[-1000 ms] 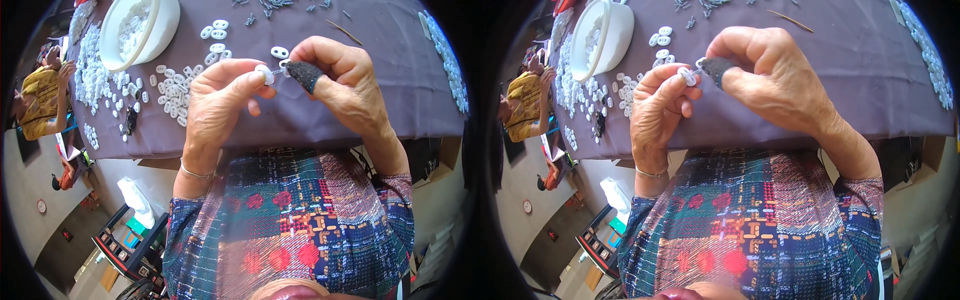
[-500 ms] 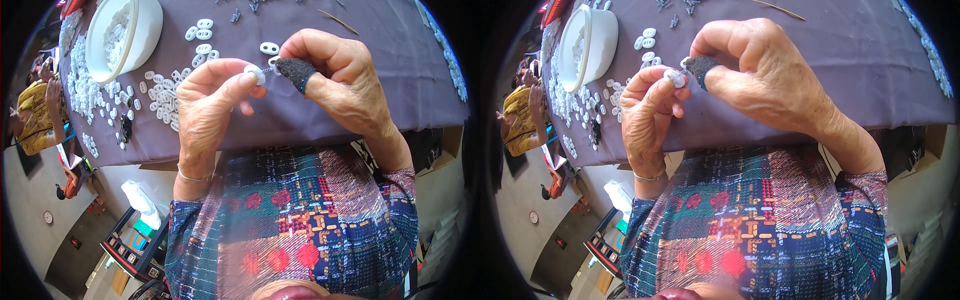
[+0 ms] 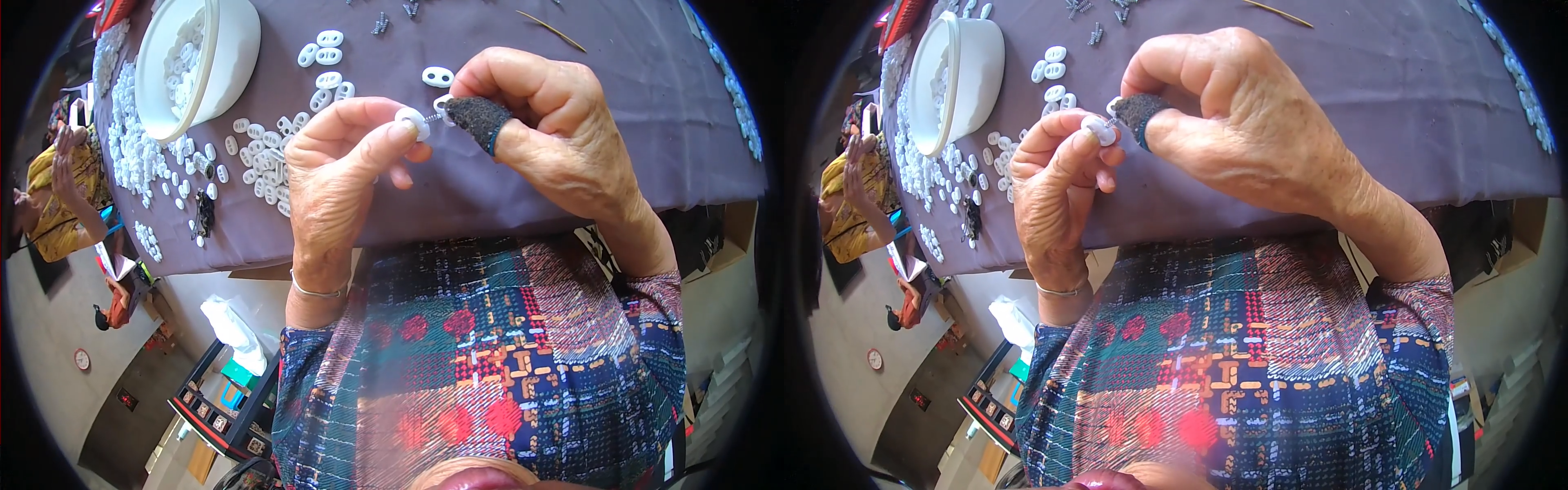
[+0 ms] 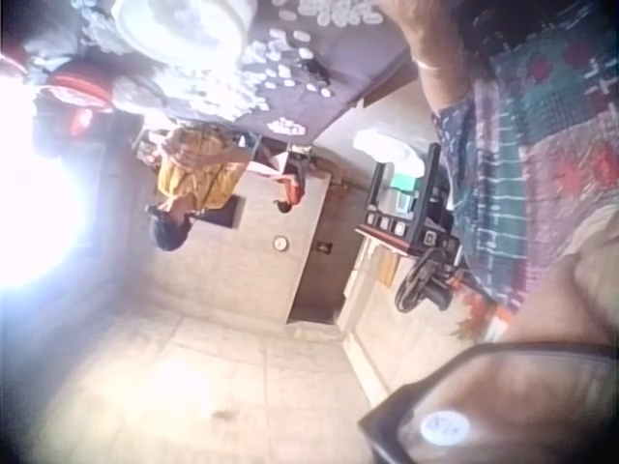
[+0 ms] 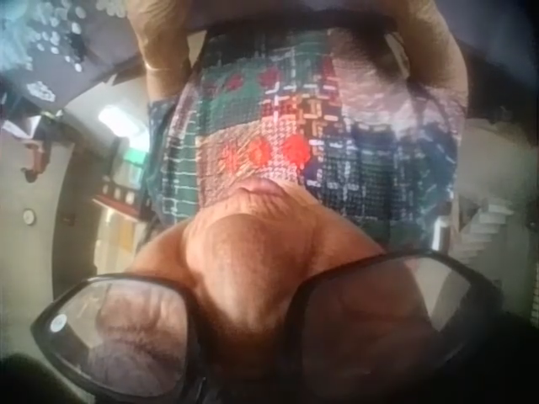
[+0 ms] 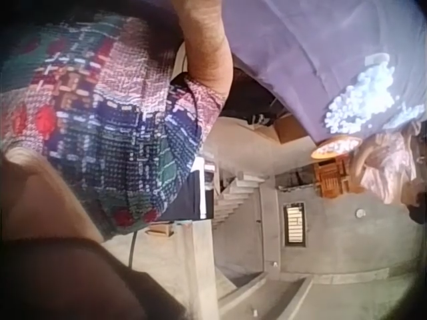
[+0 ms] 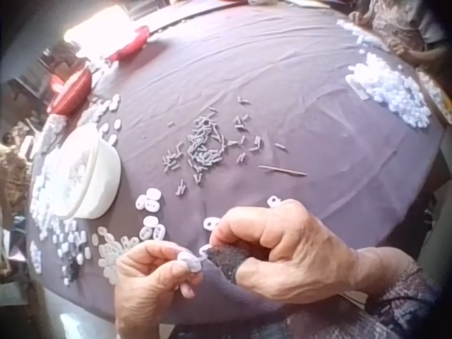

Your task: The person assembles plastic cord locks by inserting metal springs into plastic toggle pieces and pressing the components together by hand.

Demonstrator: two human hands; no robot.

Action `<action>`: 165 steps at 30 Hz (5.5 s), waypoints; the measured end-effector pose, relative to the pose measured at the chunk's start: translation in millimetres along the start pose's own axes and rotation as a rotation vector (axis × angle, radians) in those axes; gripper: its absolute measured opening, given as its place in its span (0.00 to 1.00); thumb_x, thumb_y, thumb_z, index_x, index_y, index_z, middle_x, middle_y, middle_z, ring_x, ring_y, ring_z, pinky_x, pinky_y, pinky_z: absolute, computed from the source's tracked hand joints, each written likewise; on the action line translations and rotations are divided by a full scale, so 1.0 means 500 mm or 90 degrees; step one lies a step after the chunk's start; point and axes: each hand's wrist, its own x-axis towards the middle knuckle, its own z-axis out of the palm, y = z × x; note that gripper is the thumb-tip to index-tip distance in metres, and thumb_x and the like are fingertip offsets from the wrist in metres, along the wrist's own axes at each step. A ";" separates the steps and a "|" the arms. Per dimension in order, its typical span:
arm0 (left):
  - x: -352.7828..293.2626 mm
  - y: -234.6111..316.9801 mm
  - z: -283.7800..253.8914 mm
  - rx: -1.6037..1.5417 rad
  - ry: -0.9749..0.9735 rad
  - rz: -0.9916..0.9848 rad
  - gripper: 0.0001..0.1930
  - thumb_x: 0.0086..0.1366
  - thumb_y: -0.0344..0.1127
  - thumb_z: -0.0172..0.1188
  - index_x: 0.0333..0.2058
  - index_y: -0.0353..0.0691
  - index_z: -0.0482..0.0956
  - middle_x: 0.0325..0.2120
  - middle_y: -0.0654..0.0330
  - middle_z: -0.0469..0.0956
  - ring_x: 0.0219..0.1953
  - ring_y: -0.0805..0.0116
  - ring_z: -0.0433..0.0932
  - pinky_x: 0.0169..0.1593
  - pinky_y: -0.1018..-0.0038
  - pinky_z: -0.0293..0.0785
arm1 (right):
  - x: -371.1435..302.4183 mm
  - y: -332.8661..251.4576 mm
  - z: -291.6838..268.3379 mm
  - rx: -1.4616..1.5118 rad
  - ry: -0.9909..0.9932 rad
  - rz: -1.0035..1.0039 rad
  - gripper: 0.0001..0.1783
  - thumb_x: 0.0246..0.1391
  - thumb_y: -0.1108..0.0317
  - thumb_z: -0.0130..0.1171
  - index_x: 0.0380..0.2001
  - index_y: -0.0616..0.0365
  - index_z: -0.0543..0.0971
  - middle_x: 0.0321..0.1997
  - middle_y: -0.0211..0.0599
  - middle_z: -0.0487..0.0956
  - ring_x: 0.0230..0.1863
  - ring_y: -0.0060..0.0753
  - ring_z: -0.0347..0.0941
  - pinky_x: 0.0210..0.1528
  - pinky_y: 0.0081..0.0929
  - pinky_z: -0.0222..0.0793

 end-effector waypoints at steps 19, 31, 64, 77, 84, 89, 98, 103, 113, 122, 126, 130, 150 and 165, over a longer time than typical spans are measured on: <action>-0.001 -0.001 -0.003 -0.006 -0.022 -0.010 0.08 0.53 0.25 0.62 0.33 0.31 0.77 0.28 0.55 0.79 0.27 0.70 0.79 0.25 0.82 0.72 | 0.000 -0.003 0.005 0.020 -0.003 -0.010 0.09 0.46 0.81 0.47 0.33 0.66 0.73 0.27 0.24 0.71 0.30 0.10 0.65 0.31 0.11 0.61; -0.006 -0.006 0.011 0.032 0.020 0.005 0.08 0.53 0.26 0.63 0.33 0.31 0.77 0.28 0.55 0.79 0.27 0.70 0.79 0.26 0.82 0.72 | 0.002 0.008 0.010 -0.018 0.019 -0.042 0.07 0.46 0.80 0.48 0.31 0.65 0.73 0.22 0.24 0.70 0.25 0.10 0.64 0.25 0.12 0.58; -0.009 -0.013 0.016 0.062 0.037 0.007 0.07 0.55 0.25 0.62 0.33 0.30 0.77 0.27 0.57 0.79 0.24 0.75 0.77 0.30 0.82 0.74 | 0.005 0.032 0.019 -0.034 0.022 -0.068 0.05 0.50 0.78 0.49 0.30 0.63 0.74 0.18 0.26 0.70 0.19 0.13 0.65 0.21 0.13 0.58; 0.002 -0.007 0.030 0.041 0.036 0.021 0.07 0.55 0.26 0.61 0.33 0.31 0.76 0.27 0.56 0.78 0.25 0.72 0.78 0.28 0.81 0.74 | 0.012 0.029 0.008 -0.080 0.035 -0.123 0.05 0.49 0.79 0.51 0.31 0.63 0.74 0.19 0.27 0.71 0.21 0.13 0.65 0.23 0.13 0.60; -0.005 0.006 0.017 0.009 -0.012 -0.023 0.07 0.58 0.29 0.59 0.33 0.31 0.76 0.27 0.56 0.78 0.26 0.71 0.78 0.27 0.81 0.74 | 0.012 0.020 0.014 -0.135 0.035 -0.188 0.08 0.45 0.78 0.54 0.32 0.64 0.74 0.18 0.31 0.70 0.21 0.15 0.65 0.23 0.16 0.60; -0.002 0.000 0.016 -0.042 -0.009 0.004 0.07 0.59 0.28 0.57 0.35 0.32 0.76 0.28 0.55 0.78 0.25 0.70 0.78 0.26 0.79 0.76 | 0.012 0.015 0.026 -0.298 0.093 -0.316 0.19 0.36 0.75 0.62 0.37 0.65 0.72 0.24 0.35 0.73 0.22 0.23 0.69 0.23 0.21 0.65; -0.003 -0.008 0.029 -0.049 -0.013 -0.014 0.08 0.59 0.31 0.59 0.33 0.32 0.77 0.27 0.58 0.78 0.25 0.75 0.76 0.27 0.80 0.74 | 0.008 0.022 0.030 -0.485 0.153 -0.354 0.17 0.33 0.66 0.63 0.28 0.60 0.71 0.25 0.39 0.74 0.28 0.41 0.74 0.28 0.32 0.70; -0.008 -0.012 0.036 0.047 0.006 0.056 0.08 0.59 0.31 0.59 0.32 0.31 0.77 0.26 0.59 0.78 0.25 0.76 0.75 0.28 0.82 0.73 | 0.003 0.020 0.017 -0.504 0.098 -0.332 0.24 0.35 0.69 0.63 0.39 0.67 0.73 0.29 0.44 0.75 0.27 0.42 0.74 0.27 0.31 0.70; -0.018 -0.015 0.031 0.178 0.067 0.085 0.06 0.57 0.27 0.61 0.32 0.30 0.78 0.25 0.62 0.78 0.26 0.80 0.74 0.31 0.85 0.71 | 0.013 0.026 0.034 -0.558 0.039 -0.302 0.16 0.36 0.71 0.61 0.31 0.67 0.72 0.23 0.43 0.73 0.25 0.42 0.73 0.24 0.32 0.69; -0.020 -0.023 0.023 0.196 0.053 0.121 0.05 0.57 0.25 0.60 0.32 0.30 0.78 0.24 0.64 0.77 0.27 0.81 0.72 0.30 0.85 0.68 | 0.012 0.038 0.039 -0.526 0.023 -0.336 0.15 0.34 0.73 0.61 0.29 0.66 0.71 0.19 0.40 0.71 0.22 0.39 0.72 0.22 0.30 0.68; -0.021 -0.026 0.022 0.209 0.051 0.126 0.04 0.57 0.25 0.59 0.31 0.30 0.78 0.24 0.64 0.77 0.27 0.81 0.72 0.31 0.85 0.68 | 0.012 0.041 0.043 -0.510 0.031 -0.345 0.14 0.34 0.74 0.61 0.27 0.66 0.71 0.18 0.40 0.70 0.21 0.40 0.71 0.22 0.30 0.68; -0.023 -0.029 0.020 0.234 0.055 0.130 0.04 0.58 0.25 0.59 0.31 0.30 0.78 0.24 0.65 0.77 0.27 0.81 0.72 0.31 0.85 0.68 | 0.009 0.043 0.047 -0.504 0.020 -0.327 0.13 0.34 0.74 0.61 0.27 0.65 0.70 0.18 0.39 0.70 0.21 0.39 0.71 0.21 0.30 0.67; -0.021 -0.034 0.025 0.270 0.048 0.178 0.04 0.58 0.26 0.59 0.31 0.31 0.77 0.24 0.65 0.76 0.28 0.81 0.72 0.32 0.84 0.68 | -0.001 0.042 0.053 -0.490 0.041 -0.328 0.17 0.32 0.75 0.61 0.29 0.69 0.70 0.18 0.40 0.69 0.19 0.40 0.70 0.20 0.30 0.67; -0.018 -0.036 0.031 0.280 0.062 0.182 0.04 0.57 0.25 0.59 0.30 0.31 0.77 0.24 0.65 0.76 0.28 0.80 0.72 0.33 0.83 0.69 | -0.002 0.052 0.053 -0.502 0.048 -0.345 0.17 0.29 0.77 0.61 0.29 0.67 0.69 0.17 0.39 0.68 0.19 0.40 0.70 0.20 0.30 0.67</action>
